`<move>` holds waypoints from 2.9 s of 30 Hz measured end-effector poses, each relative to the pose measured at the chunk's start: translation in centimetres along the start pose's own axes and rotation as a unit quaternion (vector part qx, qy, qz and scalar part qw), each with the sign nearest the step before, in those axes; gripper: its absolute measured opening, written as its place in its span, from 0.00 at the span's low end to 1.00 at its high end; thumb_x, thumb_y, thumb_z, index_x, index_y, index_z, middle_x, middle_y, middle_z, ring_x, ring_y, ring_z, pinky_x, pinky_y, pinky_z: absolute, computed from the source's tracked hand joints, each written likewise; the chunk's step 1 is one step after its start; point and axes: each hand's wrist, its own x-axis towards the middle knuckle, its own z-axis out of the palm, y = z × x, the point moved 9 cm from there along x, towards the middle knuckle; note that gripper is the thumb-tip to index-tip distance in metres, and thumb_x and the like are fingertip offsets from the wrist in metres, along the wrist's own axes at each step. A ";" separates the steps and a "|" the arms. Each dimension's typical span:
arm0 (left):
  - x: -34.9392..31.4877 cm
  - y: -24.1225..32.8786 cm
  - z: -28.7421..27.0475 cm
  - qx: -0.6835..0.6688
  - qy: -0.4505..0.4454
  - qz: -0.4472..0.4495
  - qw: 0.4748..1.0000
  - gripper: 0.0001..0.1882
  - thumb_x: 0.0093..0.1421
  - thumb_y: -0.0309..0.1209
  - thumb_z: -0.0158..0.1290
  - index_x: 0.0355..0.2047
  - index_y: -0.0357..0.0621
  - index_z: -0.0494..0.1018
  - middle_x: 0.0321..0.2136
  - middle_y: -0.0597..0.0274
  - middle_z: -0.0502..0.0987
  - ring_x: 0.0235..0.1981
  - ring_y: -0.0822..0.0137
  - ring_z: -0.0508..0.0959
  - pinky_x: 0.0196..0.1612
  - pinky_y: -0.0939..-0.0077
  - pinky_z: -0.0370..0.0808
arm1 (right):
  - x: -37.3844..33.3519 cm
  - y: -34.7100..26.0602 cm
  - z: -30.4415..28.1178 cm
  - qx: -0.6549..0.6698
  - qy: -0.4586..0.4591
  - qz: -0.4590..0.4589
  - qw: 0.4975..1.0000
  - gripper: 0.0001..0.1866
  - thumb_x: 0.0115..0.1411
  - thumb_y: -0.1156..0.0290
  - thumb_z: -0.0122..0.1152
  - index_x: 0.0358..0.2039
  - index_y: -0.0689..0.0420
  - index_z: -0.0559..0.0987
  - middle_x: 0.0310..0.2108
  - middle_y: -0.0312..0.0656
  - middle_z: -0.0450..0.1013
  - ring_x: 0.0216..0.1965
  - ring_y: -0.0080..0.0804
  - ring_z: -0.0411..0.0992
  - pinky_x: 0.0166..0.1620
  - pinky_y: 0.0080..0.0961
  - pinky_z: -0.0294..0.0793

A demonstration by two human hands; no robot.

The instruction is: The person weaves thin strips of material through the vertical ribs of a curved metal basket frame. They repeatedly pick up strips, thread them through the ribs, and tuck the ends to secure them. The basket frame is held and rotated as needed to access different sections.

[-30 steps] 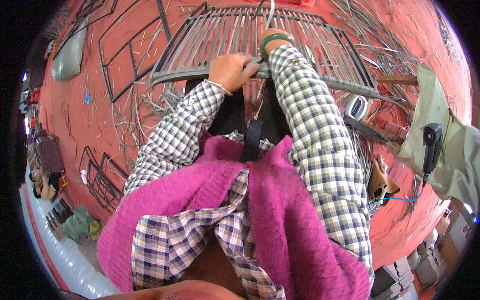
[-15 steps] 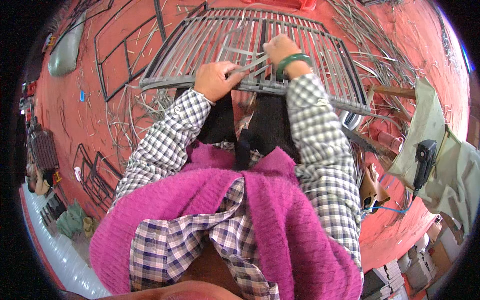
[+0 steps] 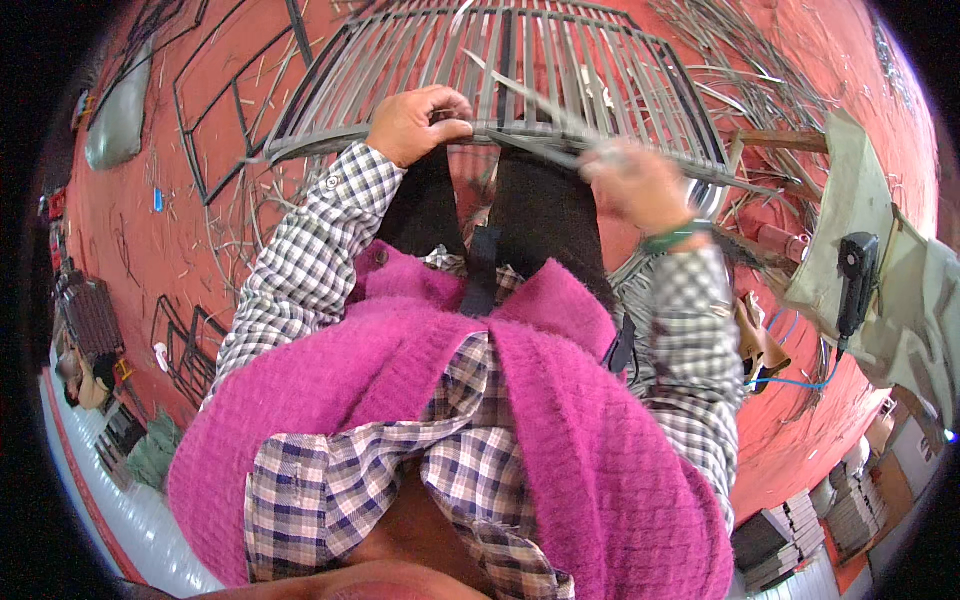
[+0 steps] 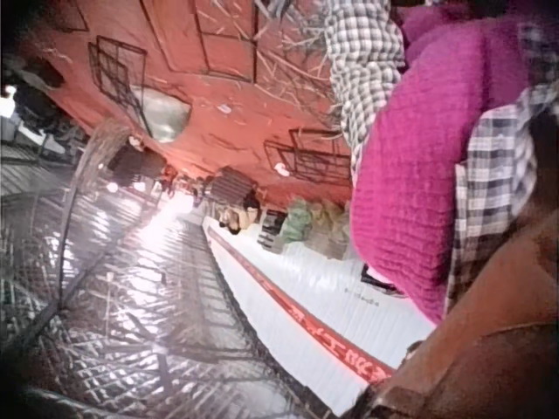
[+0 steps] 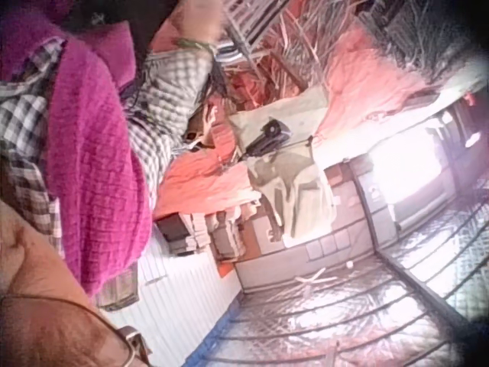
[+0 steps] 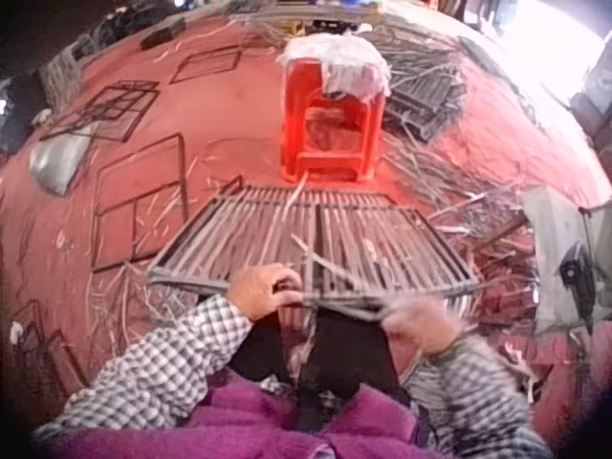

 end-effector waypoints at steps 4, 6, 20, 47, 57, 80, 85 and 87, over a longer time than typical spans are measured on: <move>1.0 -2.4 -1.3 -0.150 0.053 -0.060 0.985 0.14 0.60 0.40 0.52 0.31 0.40 0.77 0.24 0.66 0.77 0.27 0.76 0.74 0.34 0.80 0.70 | -11.3 8.0 -23.5 0.329 0.517 0.128 0.780 0.12 0.63 0.73 0.46 0.44 0.64 0.70 0.30 0.42 0.69 0.22 0.26 0.66 0.25 0.18 0.68; 1.5 -2.2 -0.4 -0.213 0.017 -0.087 0.973 0.14 0.60 0.40 0.52 0.31 0.41 0.77 0.26 0.67 0.77 0.28 0.76 0.74 0.35 0.81 0.70 | -12.3 9.2 -25.9 0.495 0.496 -0.035 0.713 0.14 0.65 0.67 0.44 0.44 0.65 0.68 0.32 0.46 0.69 0.22 0.24 0.62 0.25 0.17 0.68; 0.9 6.7 1.2 0.061 -0.020 0.101 0.993 0.10 0.48 0.38 0.60 0.27 0.50 0.74 0.31 0.67 0.72 0.31 0.62 0.77 0.33 0.69 0.72 | 0.9 0.1 4.9 0.410 0.067 0.229 0.880 0.15 0.61 0.64 0.54 0.37 0.66 0.76 0.24 0.39 0.73 0.19 0.18 0.68 0.22 0.17 0.71; 0.7 5.3 1.3 0.029 -0.022 0.053 0.998 0.14 0.49 0.39 0.61 0.31 0.47 0.74 0.28 0.65 0.74 0.32 0.65 0.78 0.34 0.73 0.73 | 1.4 -2.3 3.4 0.451 0.078 0.181 0.871 0.12 0.63 0.70 0.45 0.44 0.64 0.69 0.16 0.29 0.58 0.17 0.18 0.58 0.25 0.16 0.63; 1.5 8.3 2.9 0.038 -0.035 0.116 0.992 0.12 0.49 0.41 0.60 0.34 0.56 0.79 0.30 0.69 0.74 0.32 0.67 0.77 0.33 0.72 0.72 | 0.2 -1.9 -1.9 0.401 0.163 0.043 0.900 0.09 0.65 0.70 0.46 0.40 0.63 0.69 0.22 0.33 0.61 0.23 0.17 0.60 0.28 0.21 0.75; 2.0 9.9 5.9 0.053 -0.034 -0.009 0.998 0.17 0.46 0.42 0.57 0.34 0.46 0.73 0.30 0.52 0.76 0.34 0.50 0.77 0.37 0.52 0.72 | 11.5 7.1 3.1 -0.446 -0.150 0.207 0.858 0.16 0.57 0.58 0.51 0.45 0.42 0.77 0.47 0.43 0.73 0.49 0.44 0.71 0.49 0.47 0.69; 2.2 10.0 5.4 0.076 -0.077 0.011 0.994 0.17 0.48 0.44 0.55 0.36 0.49 0.74 0.26 0.52 0.77 0.32 0.50 0.78 0.34 0.53 0.72 | 11.7 7.6 1.0 -0.201 0.037 0.140 0.969 0.20 0.47 0.65 0.58 0.44 0.53 0.72 0.35 0.53 0.75 0.40 0.52 0.73 0.41 0.42 0.71; 1.6 10.0 4.4 0.053 -0.075 0.034 0.995 0.17 0.47 0.44 0.55 0.35 0.51 0.75 0.27 0.53 0.78 0.32 0.51 0.77 0.35 0.54 0.72 | 11.3 7.7 1.3 -0.175 0.076 0.152 0.970 0.23 0.47 0.63 0.58 0.45 0.53 0.69 0.36 0.54 0.74 0.40 0.53 0.73 0.42 0.43 0.71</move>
